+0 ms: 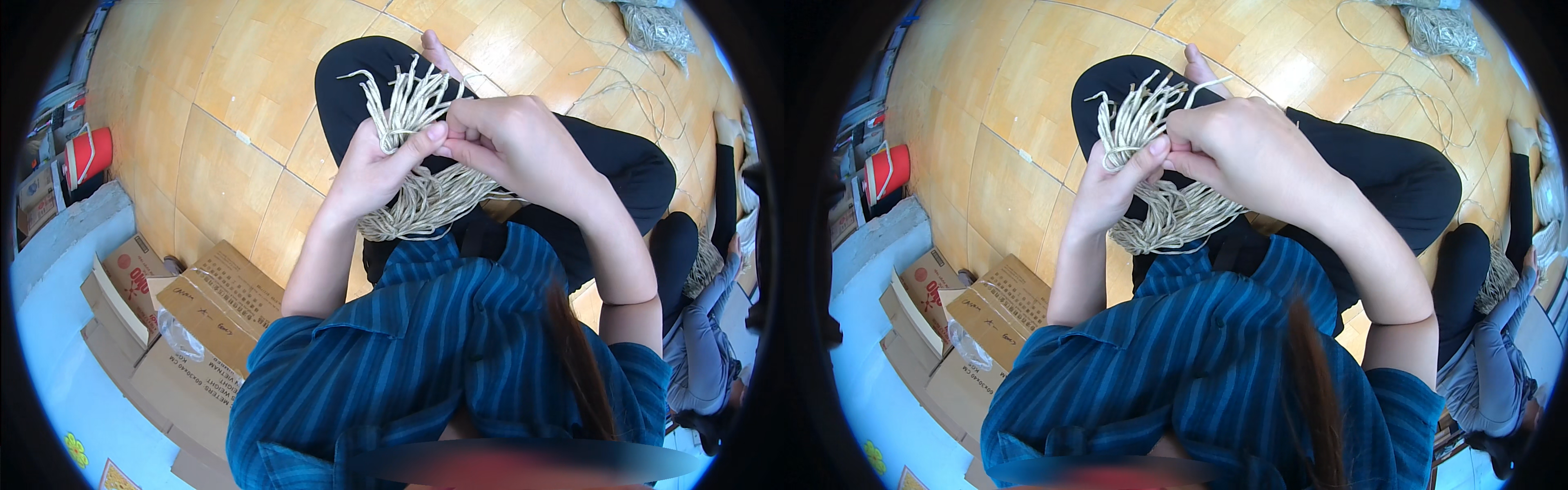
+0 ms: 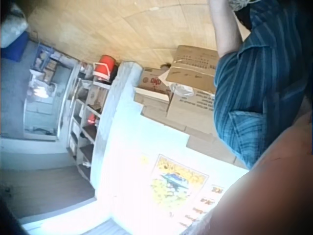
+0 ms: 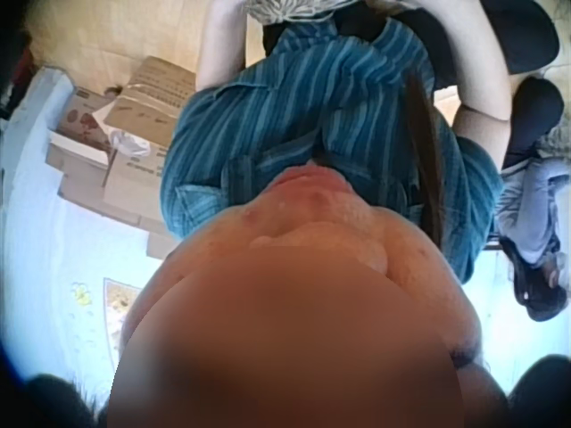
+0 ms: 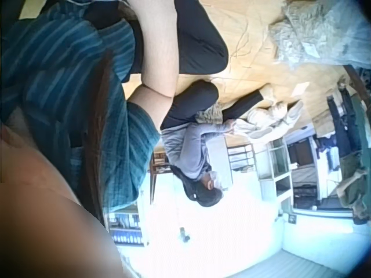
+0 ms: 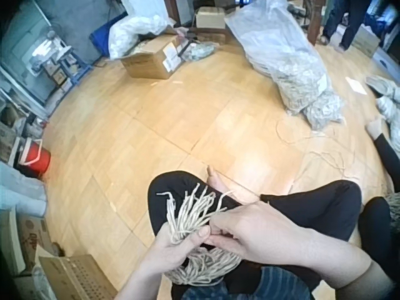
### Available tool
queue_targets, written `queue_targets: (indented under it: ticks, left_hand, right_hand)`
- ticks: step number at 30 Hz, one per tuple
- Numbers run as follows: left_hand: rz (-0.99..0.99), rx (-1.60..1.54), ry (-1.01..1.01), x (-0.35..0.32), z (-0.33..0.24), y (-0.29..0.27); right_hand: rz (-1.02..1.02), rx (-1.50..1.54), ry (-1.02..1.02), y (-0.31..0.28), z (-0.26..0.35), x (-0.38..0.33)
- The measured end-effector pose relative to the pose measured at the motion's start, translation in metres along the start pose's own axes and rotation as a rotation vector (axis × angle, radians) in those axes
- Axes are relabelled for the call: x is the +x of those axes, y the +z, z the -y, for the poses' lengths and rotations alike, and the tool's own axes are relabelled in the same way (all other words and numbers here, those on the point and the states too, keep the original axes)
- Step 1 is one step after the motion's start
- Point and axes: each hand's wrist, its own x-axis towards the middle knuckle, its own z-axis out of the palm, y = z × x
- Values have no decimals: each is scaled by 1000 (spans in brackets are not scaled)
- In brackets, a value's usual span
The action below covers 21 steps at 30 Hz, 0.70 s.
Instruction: The person sits on the floor and repeatedly ties small bundles of light-colored cord or twine using their hands. They pick up a bundle, wrap a strand around it, and pull it tight to secure the bundle. The process is repeated continuously with multiple bundles.
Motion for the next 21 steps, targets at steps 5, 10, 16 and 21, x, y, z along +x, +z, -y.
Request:
queue_targets:
  ticks: [5, 10, 16, 21]
  left_hand:
    - [-116, -100, 24, 3, 10, 11]
    - [-33, 25, 16, 0, 13, 0]
    - [-4, -16, 6, 4, 12, -3]
    - [32, -146, -83, 4, 5, -4]
  right_hand:
    - [73, 441, 266, 17, -8, -5]
    - [295, 1249, 485, 35, -24, -11]
    - [203, 1443, 590, 54, -20, -13]
    - [59, 1014, 266, 56, -15, -10]
